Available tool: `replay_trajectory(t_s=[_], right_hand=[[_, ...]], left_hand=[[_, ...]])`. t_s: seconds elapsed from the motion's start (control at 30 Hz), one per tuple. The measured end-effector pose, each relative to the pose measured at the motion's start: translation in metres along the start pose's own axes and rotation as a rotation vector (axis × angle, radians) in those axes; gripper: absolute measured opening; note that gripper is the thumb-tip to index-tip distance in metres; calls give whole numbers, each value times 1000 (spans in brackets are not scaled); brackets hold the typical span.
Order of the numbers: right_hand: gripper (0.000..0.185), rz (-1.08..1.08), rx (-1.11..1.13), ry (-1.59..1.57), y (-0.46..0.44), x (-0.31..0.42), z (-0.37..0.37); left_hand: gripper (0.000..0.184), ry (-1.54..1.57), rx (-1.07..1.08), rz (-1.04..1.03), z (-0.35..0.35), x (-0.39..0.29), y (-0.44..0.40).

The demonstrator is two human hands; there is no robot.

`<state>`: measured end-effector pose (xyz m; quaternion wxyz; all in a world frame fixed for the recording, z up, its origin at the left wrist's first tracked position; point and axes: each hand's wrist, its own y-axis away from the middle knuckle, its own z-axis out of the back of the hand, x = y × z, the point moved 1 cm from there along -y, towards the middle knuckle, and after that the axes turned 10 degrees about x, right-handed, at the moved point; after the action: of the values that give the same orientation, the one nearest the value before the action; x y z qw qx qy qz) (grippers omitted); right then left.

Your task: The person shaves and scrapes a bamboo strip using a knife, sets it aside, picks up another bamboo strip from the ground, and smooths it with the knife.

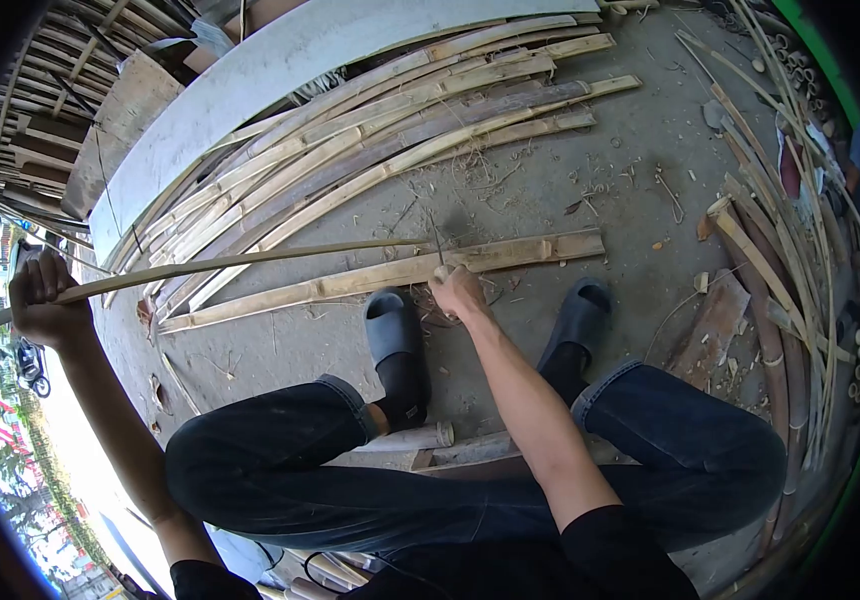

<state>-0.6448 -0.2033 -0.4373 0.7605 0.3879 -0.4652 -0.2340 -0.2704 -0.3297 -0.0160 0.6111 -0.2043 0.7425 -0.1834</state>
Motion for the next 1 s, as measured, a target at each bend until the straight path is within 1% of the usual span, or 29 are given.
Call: replay_trajectory(t_s=[0.07,0.1,0.13,0.2,0.23,0.27,0.33,0.37,0.4,0.43,0.47,0.53,0.57,0.6,0.63,0.67,0.73,0.8,0.83,0.87,0.93,0.97,1.0], right_hand=[[70,98,-251,-1,9,0,5],[63,156,-361,22,16,-2,7],[63,145,-355,27,17,-9,6],[62,365,-444,-17,18,-21,7],[55,384,-518,15,20,-24,7],[55,381,-519,17,19,-27,10],[41,296,-41,-599,14,-30,15],[41,299,-44,-603,15,-28,17],[33,338,-92,-755,17,-26,18],[26,374,-139,-906,19,-25,19],[26,373,-140,-910,20,-24,21],[26,403,-238,-1008,22,-25,31],[25,410,-213,-1046,23,-27,38],[25,411,-215,-1044,22,-27,43],[25,425,-295,-1043,19,-30,47],[25,438,-371,-1043,19,-30,50],[25,429,-366,-1081,27,-31,54],[28,438,-359,-993,34,-29,60],[40,426,-350,-913,28,-34,59],[40,426,-346,-917,21,-38,56],[54,443,-479,-555,16,-38,52],[54,441,-474,-563,18,-36,49],[60,446,-484,-464,20,-33,43]], left_hand=[[33,-23,-18,-7,1,3,-1],[33,-18,-22,-3,1,5,-2],[33,-22,-43,-4,0,6,-3],[33,-29,-70,-1,6,5,0],[34,0,-29,13,11,4,-2],[34,30,15,30,16,4,-4],[33,70,41,46,19,-2,-1],[33,96,93,36,13,-8,2],[32,121,147,25,5,-14,5],[31,122,142,-11,-5,-23,8],[32,139,201,15,-7,-31,9],[32,254,309,27,-10,-42,6],[32,258,309,27,-14,-40,6],[31,259,318,-1,-20,-36,5],[31,257,324,-28,-29,-32,5],[27,234,289,-1,-46,-28,8],[26,243,323,-39,-58,-12,1],[25,308,398,-49,-65,5,-1],[25,225,393,-39,-71,11,-1],[24,226,407,-24,-71,15,-2],[23,192,458,-3,-76,18,0],[23,186,464,2,-80,16,0],[23,190,485,-1,-84,12,1]])
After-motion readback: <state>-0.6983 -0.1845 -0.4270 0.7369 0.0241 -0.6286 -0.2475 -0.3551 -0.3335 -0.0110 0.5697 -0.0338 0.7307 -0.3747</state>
